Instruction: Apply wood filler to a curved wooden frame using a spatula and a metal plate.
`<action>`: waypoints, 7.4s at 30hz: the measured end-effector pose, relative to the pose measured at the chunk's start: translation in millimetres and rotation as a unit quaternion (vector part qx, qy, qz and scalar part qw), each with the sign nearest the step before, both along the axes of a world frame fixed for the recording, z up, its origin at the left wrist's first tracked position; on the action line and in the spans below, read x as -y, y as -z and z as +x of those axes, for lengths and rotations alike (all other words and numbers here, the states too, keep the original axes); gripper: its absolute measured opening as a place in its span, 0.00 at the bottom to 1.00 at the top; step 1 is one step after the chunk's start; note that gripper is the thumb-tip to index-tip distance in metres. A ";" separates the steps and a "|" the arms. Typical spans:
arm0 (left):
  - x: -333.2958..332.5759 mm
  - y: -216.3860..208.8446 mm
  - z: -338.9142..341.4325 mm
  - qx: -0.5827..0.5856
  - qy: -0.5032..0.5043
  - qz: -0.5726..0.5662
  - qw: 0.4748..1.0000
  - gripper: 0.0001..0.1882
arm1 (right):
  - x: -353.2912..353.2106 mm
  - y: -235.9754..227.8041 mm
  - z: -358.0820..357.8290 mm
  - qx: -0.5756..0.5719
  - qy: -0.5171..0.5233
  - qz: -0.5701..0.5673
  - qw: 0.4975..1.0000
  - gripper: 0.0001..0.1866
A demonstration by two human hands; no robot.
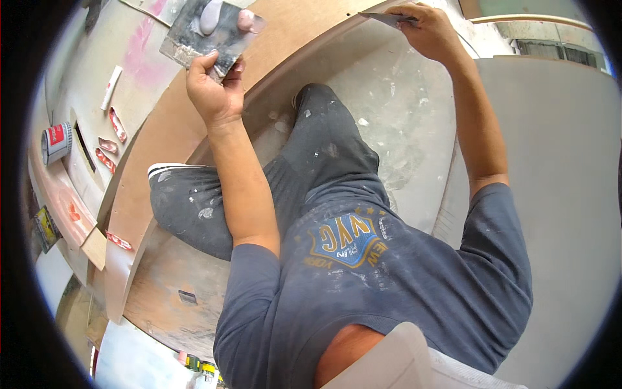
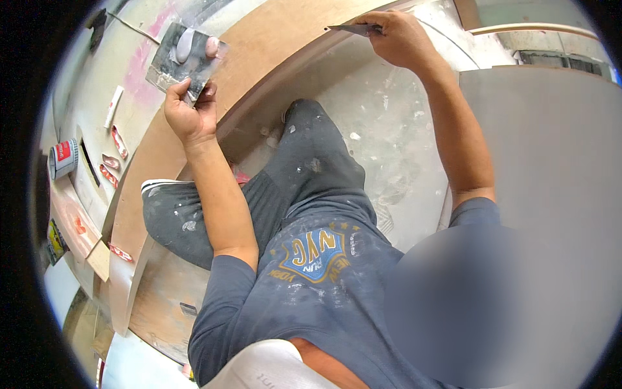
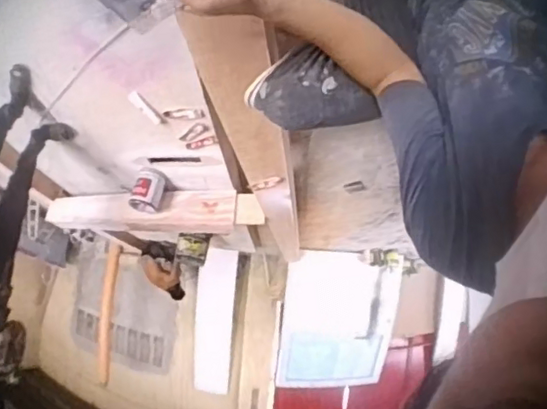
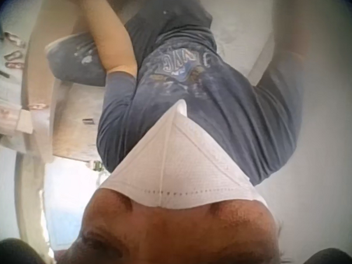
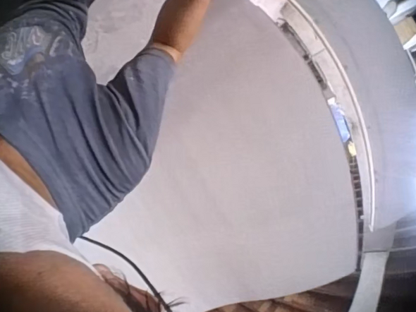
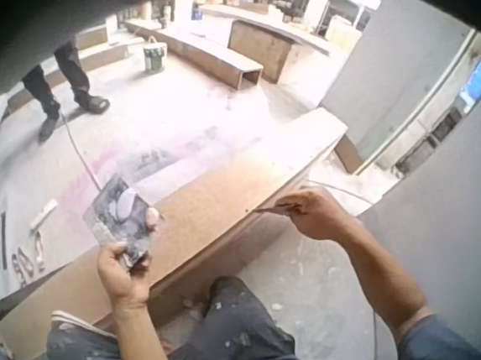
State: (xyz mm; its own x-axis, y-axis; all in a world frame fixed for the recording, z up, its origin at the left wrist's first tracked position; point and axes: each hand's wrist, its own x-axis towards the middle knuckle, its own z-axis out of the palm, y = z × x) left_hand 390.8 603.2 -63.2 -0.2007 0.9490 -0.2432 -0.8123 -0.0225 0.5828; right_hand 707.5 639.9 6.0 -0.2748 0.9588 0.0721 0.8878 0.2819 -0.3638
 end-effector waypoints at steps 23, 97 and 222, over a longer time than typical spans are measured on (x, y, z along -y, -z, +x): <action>-17.4 47.1 -26.6 -0.133 -0.119 -0.139 0.974 0.14 | -3.1 45.7 -14.3 0.272 -0.107 0.069 0.954 0.15; 74.4 -75.5 62.3 -0.113 0.068 0.129 0.983 0.17 | 127.9 -58.8 -62.4 -0.028 -0.123 0.407 0.905 0.12; -151.1 -64.6 323.6 -0.147 0.011 0.180 0.973 0.14 | -157.4 -45.1 244.6 -0.126 -0.292 0.437 0.841 0.15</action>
